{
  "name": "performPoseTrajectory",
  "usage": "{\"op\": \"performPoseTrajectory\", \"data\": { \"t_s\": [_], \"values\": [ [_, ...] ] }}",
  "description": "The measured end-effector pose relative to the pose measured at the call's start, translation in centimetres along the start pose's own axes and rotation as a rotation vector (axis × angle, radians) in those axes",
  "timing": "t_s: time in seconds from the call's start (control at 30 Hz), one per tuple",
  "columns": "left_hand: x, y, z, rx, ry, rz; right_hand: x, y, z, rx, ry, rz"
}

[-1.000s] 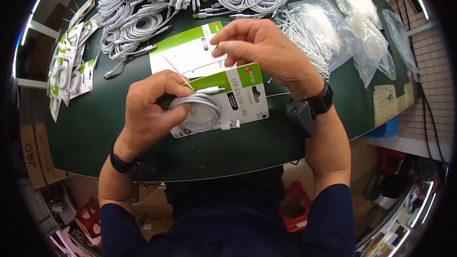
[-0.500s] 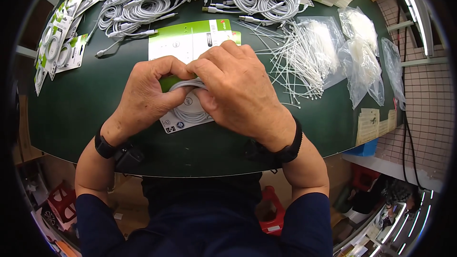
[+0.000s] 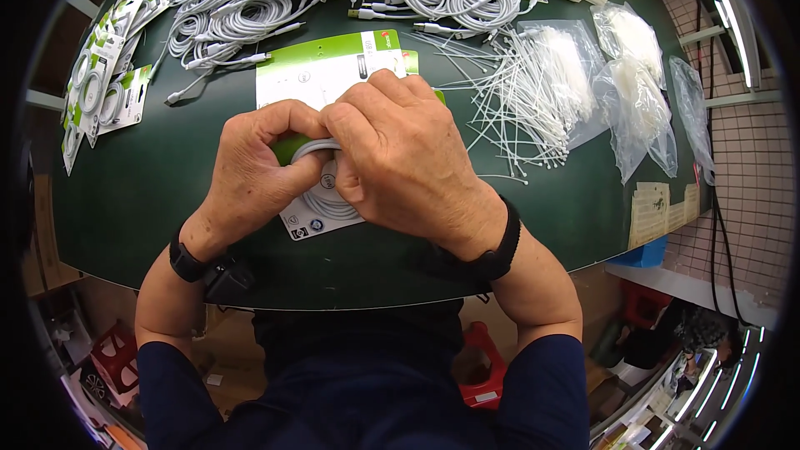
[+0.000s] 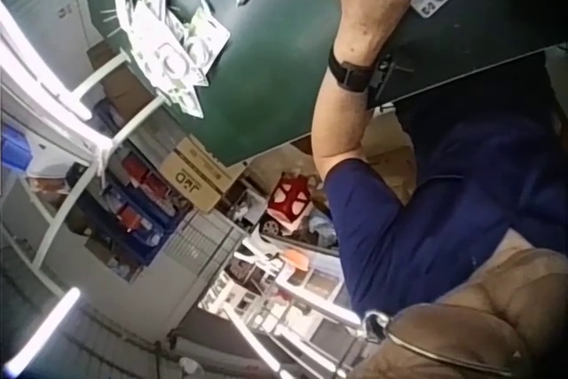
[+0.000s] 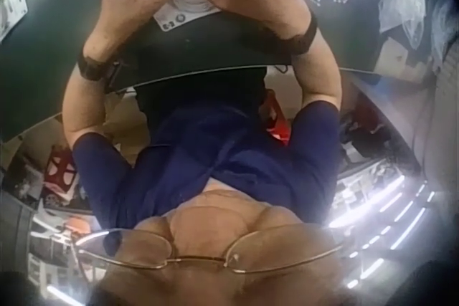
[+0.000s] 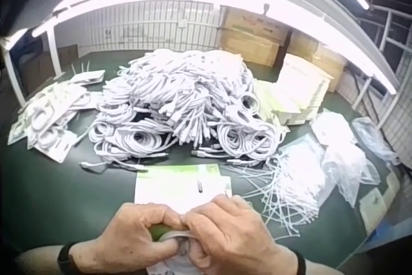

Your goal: The person packages a USB cable by placing it onto a cardboard backing and threading a plastic tie through the holes to secure it. After pulling the tie tight by hand, they set the finished package aside and repeat the process with another cable.

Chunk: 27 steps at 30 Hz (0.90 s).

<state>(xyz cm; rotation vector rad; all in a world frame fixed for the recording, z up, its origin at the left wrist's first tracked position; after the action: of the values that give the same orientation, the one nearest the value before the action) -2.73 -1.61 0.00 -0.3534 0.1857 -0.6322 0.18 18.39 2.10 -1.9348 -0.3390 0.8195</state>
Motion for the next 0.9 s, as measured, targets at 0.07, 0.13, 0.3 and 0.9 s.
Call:
{"op": "performPoseTrajectory", "data": {
  "t_s": [0.07, 0.13, 0.3, 0.9],
  "values": [
    [0.0, 0.2, -0.4, 0.007, 0.046, 0.002, -0.1, -0.6, 0.0, -0.066, 0.042, -0.092],
    [0.0, 0.3, -0.4, 0.01, 0.065, -0.004, 0.1, -1.0, 0.2, -0.256, 0.135, -0.081],
    [-0.1, 0.6, -0.6, 0.04, -0.03, -0.1, 0.5, -0.4, 1.0, -0.627, 0.369, -0.04],
    [-0.1, 1.3, -1.5, 0.202, -0.054, -0.075, 0.6, 0.9, 1.0, -0.401, 0.235, 0.03]
  ]
}}
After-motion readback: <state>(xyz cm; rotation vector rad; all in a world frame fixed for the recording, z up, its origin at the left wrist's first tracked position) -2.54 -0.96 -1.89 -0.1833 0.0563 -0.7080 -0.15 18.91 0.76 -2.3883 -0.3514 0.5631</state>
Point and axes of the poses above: each hand's wrist, its own x-axis away from the middle knuckle, its own y-axis out of the palm, z = x × y, the point moved 1 cm from there along -x, towards the middle knuckle, and after that the axes turned 7 degrees about -z, right-handed, at the moved point
